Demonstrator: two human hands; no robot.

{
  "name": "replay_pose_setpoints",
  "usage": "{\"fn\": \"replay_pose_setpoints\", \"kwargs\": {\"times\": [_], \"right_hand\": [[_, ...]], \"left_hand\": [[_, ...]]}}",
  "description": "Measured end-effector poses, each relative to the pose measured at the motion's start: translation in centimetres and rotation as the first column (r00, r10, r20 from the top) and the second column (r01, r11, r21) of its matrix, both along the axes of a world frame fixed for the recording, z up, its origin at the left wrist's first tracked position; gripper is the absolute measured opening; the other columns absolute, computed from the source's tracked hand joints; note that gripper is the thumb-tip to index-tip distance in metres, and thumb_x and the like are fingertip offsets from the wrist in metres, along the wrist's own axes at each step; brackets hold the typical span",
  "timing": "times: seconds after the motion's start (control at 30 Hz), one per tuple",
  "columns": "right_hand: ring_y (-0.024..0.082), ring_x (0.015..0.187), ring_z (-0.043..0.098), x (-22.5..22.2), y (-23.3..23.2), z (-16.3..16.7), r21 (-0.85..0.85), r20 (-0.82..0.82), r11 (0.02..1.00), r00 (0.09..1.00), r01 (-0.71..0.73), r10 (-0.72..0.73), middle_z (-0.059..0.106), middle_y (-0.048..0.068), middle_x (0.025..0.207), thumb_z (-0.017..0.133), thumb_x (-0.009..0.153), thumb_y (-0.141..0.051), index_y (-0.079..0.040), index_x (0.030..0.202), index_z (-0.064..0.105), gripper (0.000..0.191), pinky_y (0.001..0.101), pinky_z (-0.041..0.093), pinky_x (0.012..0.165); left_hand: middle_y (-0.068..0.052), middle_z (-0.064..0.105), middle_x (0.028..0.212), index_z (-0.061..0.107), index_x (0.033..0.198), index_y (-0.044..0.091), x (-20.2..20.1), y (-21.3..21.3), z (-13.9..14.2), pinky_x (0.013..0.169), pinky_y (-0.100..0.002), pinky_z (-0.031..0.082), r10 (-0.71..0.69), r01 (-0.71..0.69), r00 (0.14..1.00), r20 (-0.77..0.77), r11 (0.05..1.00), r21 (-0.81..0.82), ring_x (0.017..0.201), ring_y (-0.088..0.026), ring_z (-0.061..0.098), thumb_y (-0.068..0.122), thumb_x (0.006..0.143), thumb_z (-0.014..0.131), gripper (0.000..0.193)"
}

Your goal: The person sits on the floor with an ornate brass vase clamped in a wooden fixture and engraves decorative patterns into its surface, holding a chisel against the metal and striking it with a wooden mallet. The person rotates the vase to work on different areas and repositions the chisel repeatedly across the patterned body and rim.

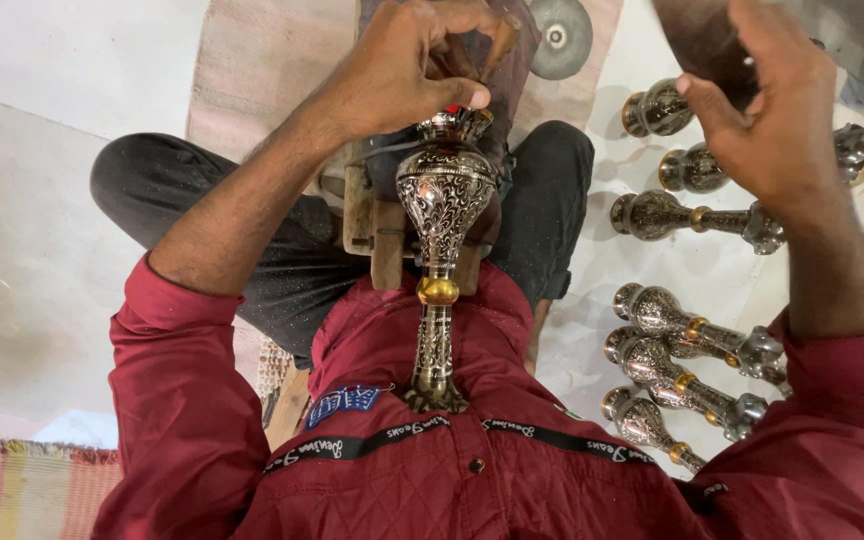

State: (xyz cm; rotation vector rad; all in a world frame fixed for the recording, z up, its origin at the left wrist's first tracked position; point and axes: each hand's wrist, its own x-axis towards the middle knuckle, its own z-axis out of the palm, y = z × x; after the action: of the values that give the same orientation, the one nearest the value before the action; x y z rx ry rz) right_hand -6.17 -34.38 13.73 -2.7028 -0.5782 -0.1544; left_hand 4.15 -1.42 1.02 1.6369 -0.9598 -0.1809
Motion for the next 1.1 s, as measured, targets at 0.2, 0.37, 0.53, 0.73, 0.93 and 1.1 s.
{"fn": "replay_pose_setpoints", "kwargs": {"times": [0.2, 0.37, 0.53, 0.73, 0.93, 1.1], "right_hand": [[0.032, 0.115, 0.064, 0.4, 1.0, 1.0, -0.041, 0.042, 0.997, 0.997, -0.061, 0.063, 0.063, 0.018, 0.125, 0.068, 0.099, 0.010, -0.001, 0.142, 0.058, 0.045, 0.0418, 0.050, 0.101], [0.036, 0.115, 0.059, 0.5, 1.4, 1.7, -0.126, 0.103, 0.988, 0.989, -0.094, 0.107, 0.060, 0.019, 0.125, 0.066, 0.096, 0.010, -0.002, 0.146, 0.057, 0.053, 0.0463, 0.047, 0.104], [0.044, 0.116, 0.061, 0.6, 1.3, 1.8, -0.203, 0.089, 0.976, 0.991, -0.080, 0.099, 0.063, 0.025, 0.130, 0.069, 0.092, 0.011, 0.001, 0.142, 0.063, 0.051, 0.0509, 0.047, 0.096], [0.042, 0.109, 0.061, 1.2, 1.7, 2.6, -0.145, 0.104, 0.981, 0.984, -0.129, 0.145, 0.060, 0.021, 0.124, 0.071, 0.100, 0.009, 0.002, 0.139, 0.058, 0.041, 0.0452, 0.051, 0.095], [0.040, 0.095, 0.062, 1.4, 3.2, 3.3, -0.079, 0.017, 0.997, 1.000, -0.004, 0.005, 0.063, 0.022, 0.116, 0.076, 0.099, 0.002, -0.001, 0.139, 0.063, 0.042, 0.0458, 0.047, 0.078], [0.038, 0.066, 0.056, 1.8, 3.1, 3.4, -0.187, -0.050, 0.979, 0.994, 0.084, -0.095, 0.063, 0.024, 0.097, 0.078, 0.097, 0.004, 0.003, 0.131, 0.067, 0.036, 0.0467, 0.046, 0.064]], "left_hand": [[-0.013, 0.077, 0.099, 0.064, 0.141, 0.007, 0.2, 0.4, -0.5, 0.077, -0.032, 0.066, -0.003, 0.003, 1.000, -0.007, 1.000, 0.028, 0.087, -0.019, 0.078, 0.006, 0.098, 0.083, 0.047], [-0.014, 0.078, 0.102, 0.064, 0.139, 0.005, 0.0, 0.5, -0.9, 0.079, -0.033, 0.067, 0.025, -0.026, 1.000, -0.013, 0.999, -0.021, 0.089, -0.018, 0.079, 0.007, 0.096, 0.086, 0.048], [-0.011, 0.078, 0.096, 0.067, 0.132, 0.006, -0.2, 0.8, -0.7, 0.077, -0.032, 0.067, 0.011, -0.012, 0.999, -0.046, 1.000, -0.026, 0.087, -0.018, 0.080, 0.003, 0.095, 0.083, 0.040], [-0.009, 0.079, 0.098, 0.065, 0.136, 0.006, -0.1, 0.9, -0.8, 0.080, -0.031, 0.066, -0.030, 0.025, 0.998, -0.061, 0.996, -0.080, 0.092, -0.016, 0.080, 0.003, 0.100, 0.079, 0.039], [-0.008, 0.078, 0.095, 0.065, 0.136, 0.006, -0.2, 1.0, -0.9, 0.078, -0.030, 0.065, -0.005, 0.002, 1.000, -0.030, 0.996, -0.086, 0.087, -0.016, 0.079, 0.006, 0.100, 0.082, 0.040], [-0.009, 0.077, 0.101, 0.062, 0.142, 0.005, -0.2, 1.2, -0.9, 0.082, -0.030, 0.065, -0.048, 0.033, 0.993, -0.105, 0.989, -0.146, 0.093, -0.015, 0.078, 0.007, 0.102, 0.082, 0.045]]}}
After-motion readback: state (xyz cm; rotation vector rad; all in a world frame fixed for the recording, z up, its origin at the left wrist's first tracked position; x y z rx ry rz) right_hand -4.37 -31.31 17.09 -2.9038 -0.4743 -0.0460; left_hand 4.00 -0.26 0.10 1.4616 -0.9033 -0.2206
